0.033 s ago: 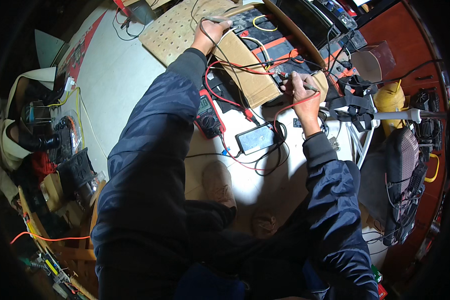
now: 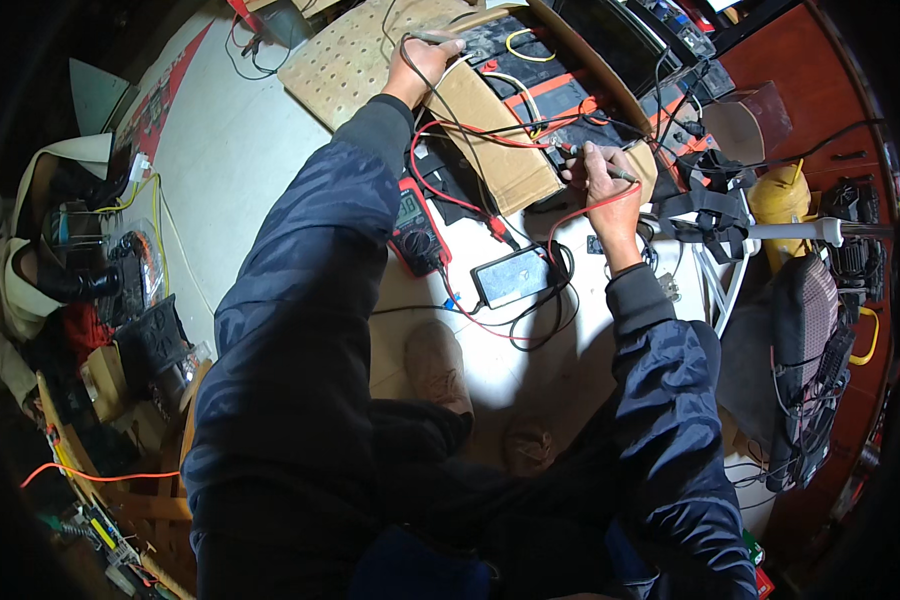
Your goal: The person sits on the floor and handles various electronic components, including a coiled cable, a power bank, and a circuit board. They use a multimeter to test connections on a breadboard setup and inspect the circuit board closely.
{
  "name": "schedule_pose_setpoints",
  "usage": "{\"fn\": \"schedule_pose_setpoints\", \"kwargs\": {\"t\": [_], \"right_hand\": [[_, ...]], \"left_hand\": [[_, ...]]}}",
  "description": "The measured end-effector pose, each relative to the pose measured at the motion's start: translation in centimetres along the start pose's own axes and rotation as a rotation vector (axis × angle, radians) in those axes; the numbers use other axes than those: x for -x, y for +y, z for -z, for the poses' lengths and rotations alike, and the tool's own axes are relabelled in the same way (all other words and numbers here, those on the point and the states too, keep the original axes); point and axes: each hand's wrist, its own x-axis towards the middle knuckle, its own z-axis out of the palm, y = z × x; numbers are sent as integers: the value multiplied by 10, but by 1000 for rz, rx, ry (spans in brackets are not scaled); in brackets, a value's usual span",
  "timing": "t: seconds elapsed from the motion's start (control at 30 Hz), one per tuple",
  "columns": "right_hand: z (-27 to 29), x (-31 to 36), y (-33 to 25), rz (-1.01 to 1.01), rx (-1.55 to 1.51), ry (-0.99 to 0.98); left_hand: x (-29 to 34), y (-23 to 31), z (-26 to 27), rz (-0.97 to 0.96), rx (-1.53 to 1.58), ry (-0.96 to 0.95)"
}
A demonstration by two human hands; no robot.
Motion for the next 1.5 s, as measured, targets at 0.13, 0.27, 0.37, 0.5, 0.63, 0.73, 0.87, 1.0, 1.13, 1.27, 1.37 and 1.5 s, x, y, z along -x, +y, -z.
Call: {"fn": "schedule_pose_setpoints", "kwargs": {"t": [0.13, 0.27, 0.37, 0.5, 0.63, 0.73, 0.87, 1.0, 1.13, 1.27, 1.37, 1.5], "right_hand": [[1, 0, 0, -3, 12, -10], [1, 0, 0, 5, 25, -10], [0, 1, -1, 7, -2, -21], [-1, 2, -4, 1, 10, -25], [-1, 2, -5, 12, 15, -24], [-1, 2, -4, 6, 14, -21], [-1, 2, -4, 21, 64, -19], [-1, 2, -4, 28, 83, -17], [-1, 2, -4, 33, 81, -20], [-1, 2, -3, 26, 75, -23], [0, 2, -3, 25, 69, -28], [-1, 2, -3, 22, 72, -27]], "left_hand": [[-2, 2, 3, -52, -234, 40], [5, 14, 6, -33, -185, -16], [6, 25, 8, 11, -233, -14], [0, 24, 16, 4, -187, -121], [-2, 8, 11, -74, -204, -56], [-4, 2, 9, -117, -228, -59], [-4, 5, 9, -100, -241, -68], [-3, 14, 14, -84, -241, -82], [-1, 14, 13, -126, -253, -72], [-1, 7, 8, -186, -285, 15], [-2, 4, 7, -176, -273, -9], [-3, 4, 6, -169, -280, -20]]}}
